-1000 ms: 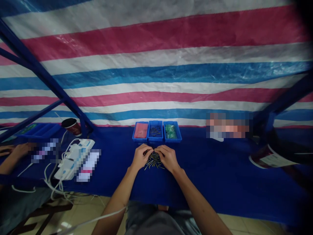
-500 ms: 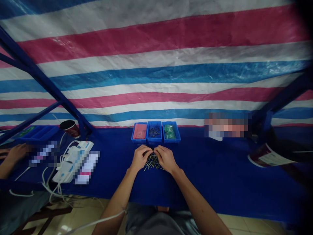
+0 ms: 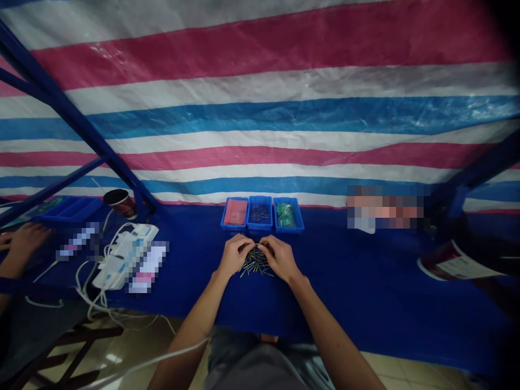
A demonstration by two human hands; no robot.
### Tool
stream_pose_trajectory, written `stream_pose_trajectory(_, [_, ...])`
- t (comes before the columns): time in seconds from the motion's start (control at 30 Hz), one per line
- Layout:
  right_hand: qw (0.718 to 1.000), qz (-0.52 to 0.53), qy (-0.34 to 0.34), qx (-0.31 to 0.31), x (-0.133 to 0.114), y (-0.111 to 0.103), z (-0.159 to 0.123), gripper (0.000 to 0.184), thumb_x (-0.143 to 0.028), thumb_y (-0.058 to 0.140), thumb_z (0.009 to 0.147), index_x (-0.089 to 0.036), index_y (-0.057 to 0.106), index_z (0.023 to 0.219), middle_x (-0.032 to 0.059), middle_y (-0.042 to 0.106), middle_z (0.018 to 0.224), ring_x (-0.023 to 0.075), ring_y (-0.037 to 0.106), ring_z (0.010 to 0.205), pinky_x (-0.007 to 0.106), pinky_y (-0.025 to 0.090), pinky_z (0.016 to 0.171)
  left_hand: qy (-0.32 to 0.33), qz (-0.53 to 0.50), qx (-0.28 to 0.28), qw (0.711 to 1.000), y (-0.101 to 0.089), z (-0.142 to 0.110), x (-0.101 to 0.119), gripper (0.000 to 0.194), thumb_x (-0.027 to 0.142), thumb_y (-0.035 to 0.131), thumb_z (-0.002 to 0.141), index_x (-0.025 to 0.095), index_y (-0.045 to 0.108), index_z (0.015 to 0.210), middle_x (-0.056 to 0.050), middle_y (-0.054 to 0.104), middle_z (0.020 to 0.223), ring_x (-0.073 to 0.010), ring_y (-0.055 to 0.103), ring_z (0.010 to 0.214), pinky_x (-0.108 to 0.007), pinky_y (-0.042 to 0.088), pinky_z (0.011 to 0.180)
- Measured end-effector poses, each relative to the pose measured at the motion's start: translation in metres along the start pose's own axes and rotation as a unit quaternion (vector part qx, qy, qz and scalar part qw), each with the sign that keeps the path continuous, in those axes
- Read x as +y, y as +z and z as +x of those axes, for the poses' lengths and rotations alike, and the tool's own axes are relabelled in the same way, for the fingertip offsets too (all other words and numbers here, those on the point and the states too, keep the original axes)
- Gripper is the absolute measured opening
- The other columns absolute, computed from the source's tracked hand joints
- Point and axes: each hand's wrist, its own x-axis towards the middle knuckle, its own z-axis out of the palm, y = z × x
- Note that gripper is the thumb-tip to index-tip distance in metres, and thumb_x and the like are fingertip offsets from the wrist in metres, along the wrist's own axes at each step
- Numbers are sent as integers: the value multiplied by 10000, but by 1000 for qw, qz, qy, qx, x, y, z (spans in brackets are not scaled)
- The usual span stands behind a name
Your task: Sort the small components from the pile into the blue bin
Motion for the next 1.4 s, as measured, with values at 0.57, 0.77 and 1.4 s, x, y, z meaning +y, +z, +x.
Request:
stream_pose_trajectory(0.57, [1000,24,-3,16,2,4,1,219,-288,486,1017,-232,695,985,60,679,919,190,650,844,297,501,786,-2,1,-13,1000,0,0,-1,190,315,619,947,186,739,874,-52,701,795,-166,617,744,-289,471,704])
stream_pose_trajectory(0.77, [1000,6,1,-4,2,3,1,218,-285,473,1023,-227,677,974,52,662,890,184,638,812,288,475,746,-3,-2,-8,1000,1,0,-1,191,309,622,946,189,744,861,-52,714,800,-169,626,752,-304,486,723])
stream_pose_trajectory(1.4, [1000,12,11,-22,3,0,1,299,-311,400,1049,-216,610,859,39,643,820,172,609,742,277,435,711,-1,-16,-12,1000,1,1,1,166,292,631,942,195,746,871,-45,724,817,-170,640,774,-306,495,756])
